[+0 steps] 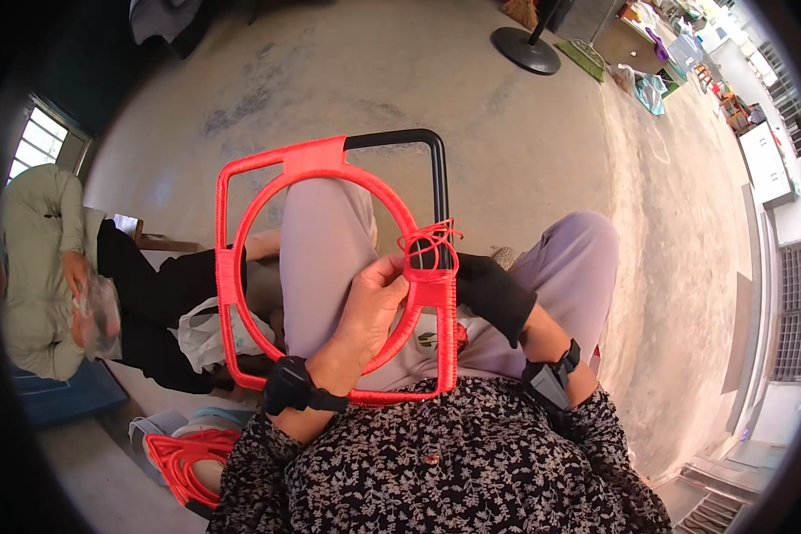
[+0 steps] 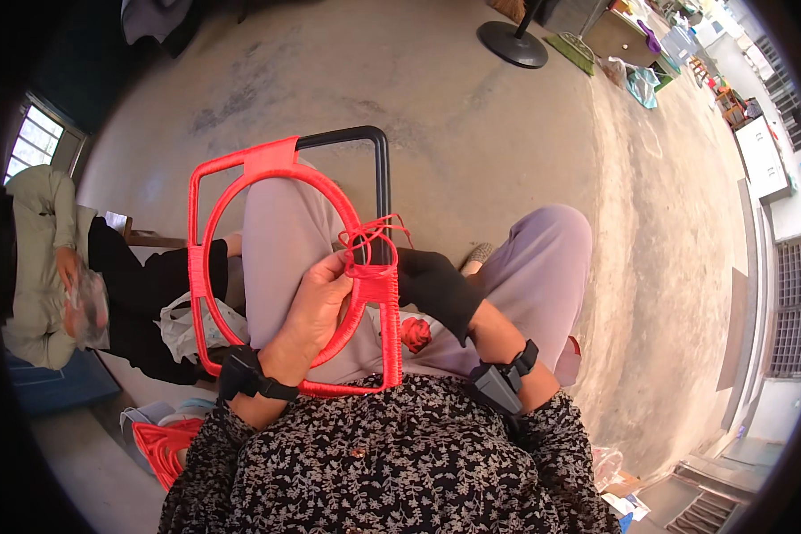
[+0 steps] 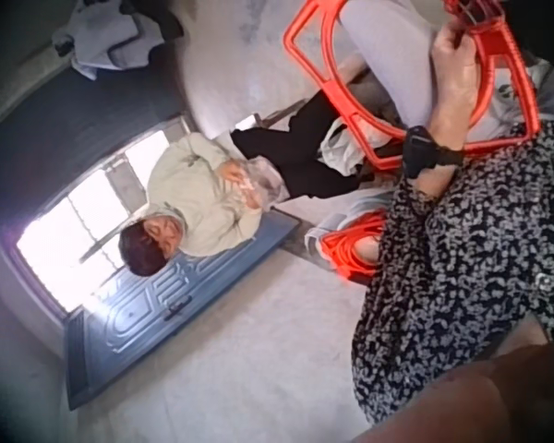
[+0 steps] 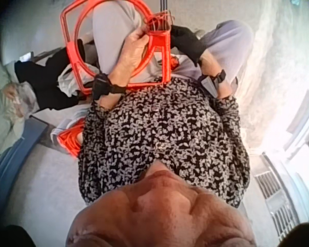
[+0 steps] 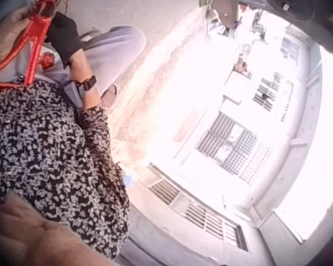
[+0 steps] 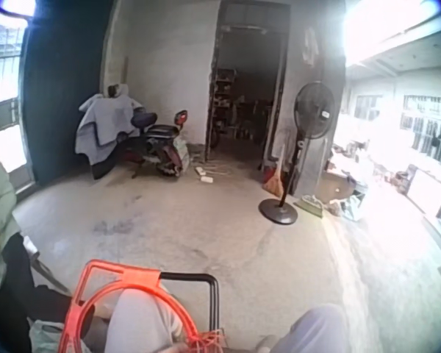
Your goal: Wrapping a red plastic frame with red nylon string.
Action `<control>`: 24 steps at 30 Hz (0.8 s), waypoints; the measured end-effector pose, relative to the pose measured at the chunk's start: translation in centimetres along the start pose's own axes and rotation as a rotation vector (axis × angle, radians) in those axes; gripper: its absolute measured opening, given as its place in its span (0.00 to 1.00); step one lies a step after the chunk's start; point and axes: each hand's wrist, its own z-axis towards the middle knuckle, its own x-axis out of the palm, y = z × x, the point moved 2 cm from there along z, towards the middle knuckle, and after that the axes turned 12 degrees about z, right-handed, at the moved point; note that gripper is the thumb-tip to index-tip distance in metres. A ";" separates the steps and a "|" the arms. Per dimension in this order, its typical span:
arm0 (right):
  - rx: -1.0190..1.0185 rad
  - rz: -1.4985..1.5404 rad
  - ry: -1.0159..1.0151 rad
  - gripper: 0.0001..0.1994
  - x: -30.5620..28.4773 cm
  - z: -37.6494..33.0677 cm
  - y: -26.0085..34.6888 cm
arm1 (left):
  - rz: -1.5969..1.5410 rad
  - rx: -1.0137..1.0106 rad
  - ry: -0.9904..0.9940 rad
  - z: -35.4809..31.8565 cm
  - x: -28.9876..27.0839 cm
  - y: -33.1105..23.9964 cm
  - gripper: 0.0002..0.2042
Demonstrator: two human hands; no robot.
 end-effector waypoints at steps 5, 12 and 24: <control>-0.072 -0.123 -0.130 0.11 -1.7 -0.5 2.0 | -0.179 -0.084 0.019 -0.5 0.4 -0.6 0.08; -0.636 -0.477 -0.533 0.17 -8.5 -8.3 6.9 | -0.266 -0.057 0.033 -0.3 -0.2 -0.9 0.12; -0.710 0.908 -0.634 0.12 -20.5 -13.4 7.3 | -0.215 0.050 0.066 -1.2 0.4 -2.4 0.15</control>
